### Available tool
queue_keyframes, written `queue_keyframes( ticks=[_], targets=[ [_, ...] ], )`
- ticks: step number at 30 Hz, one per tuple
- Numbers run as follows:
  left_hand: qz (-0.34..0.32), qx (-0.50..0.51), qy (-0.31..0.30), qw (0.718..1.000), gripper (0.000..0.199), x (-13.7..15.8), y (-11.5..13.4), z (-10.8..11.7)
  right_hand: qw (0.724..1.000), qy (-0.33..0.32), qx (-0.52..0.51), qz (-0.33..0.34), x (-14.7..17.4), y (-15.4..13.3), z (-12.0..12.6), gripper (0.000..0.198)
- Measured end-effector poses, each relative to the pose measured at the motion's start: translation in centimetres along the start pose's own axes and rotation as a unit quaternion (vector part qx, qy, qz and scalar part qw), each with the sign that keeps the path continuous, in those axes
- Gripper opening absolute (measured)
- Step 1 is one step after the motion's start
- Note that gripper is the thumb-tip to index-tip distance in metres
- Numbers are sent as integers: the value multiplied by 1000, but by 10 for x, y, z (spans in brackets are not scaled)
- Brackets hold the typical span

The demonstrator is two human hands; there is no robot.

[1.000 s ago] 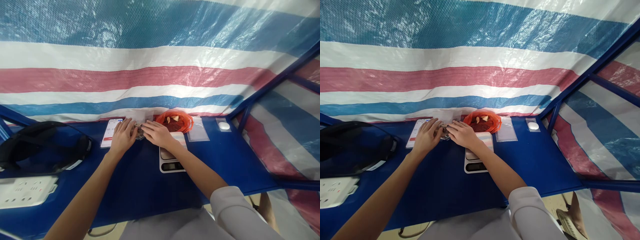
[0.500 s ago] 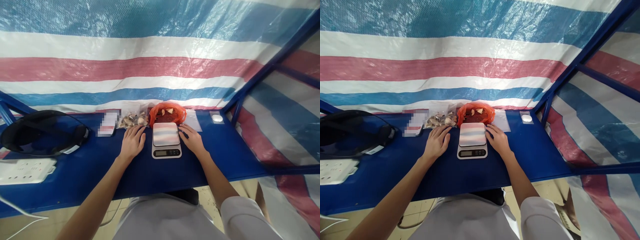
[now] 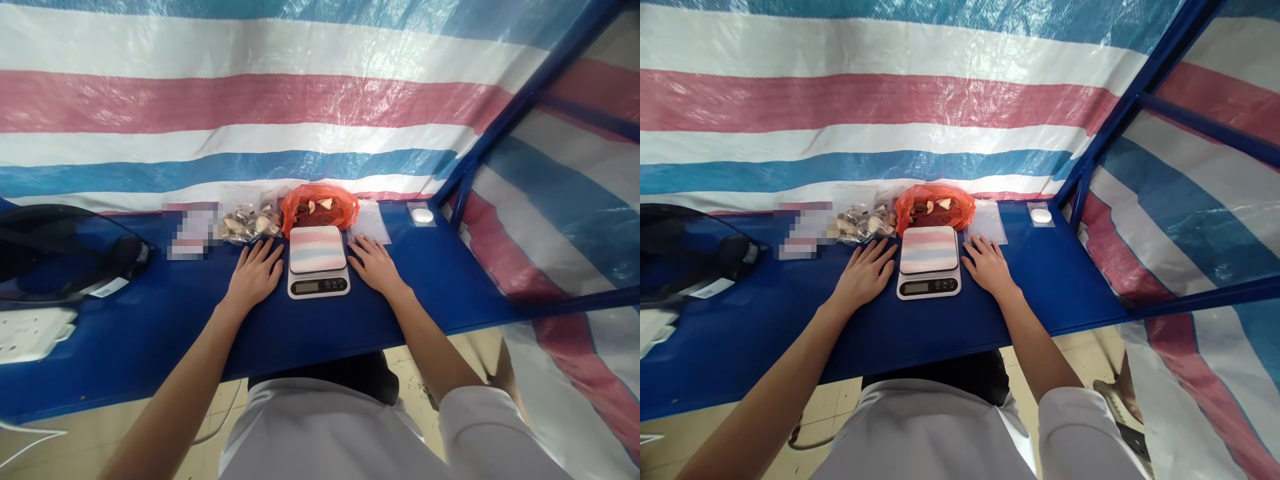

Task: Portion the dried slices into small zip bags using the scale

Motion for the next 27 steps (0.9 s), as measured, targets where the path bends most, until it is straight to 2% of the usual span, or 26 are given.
queue_keyframes(
  ticks=[20, 27],
  targets=[
    [30, 10, -10, 999, 50, -1, 0, 1, 1000, -9, -5, -8, 0, 0, 1, 42],
    [41, 2, 31, 999, 47, -1, 2, 11, 1000, 9, -8, -2, -1, -4, 6, 38]
  ],
)
Point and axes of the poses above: each hand's wrist, its own x-axis away from the middle knuckle, its own z-axis out of the back of the hand, y = z × x, the point moved 8 cm from there along -x, towards the middle knuckle, and after that the axes turned 11 degrees about -x, right-handed, at the moved point
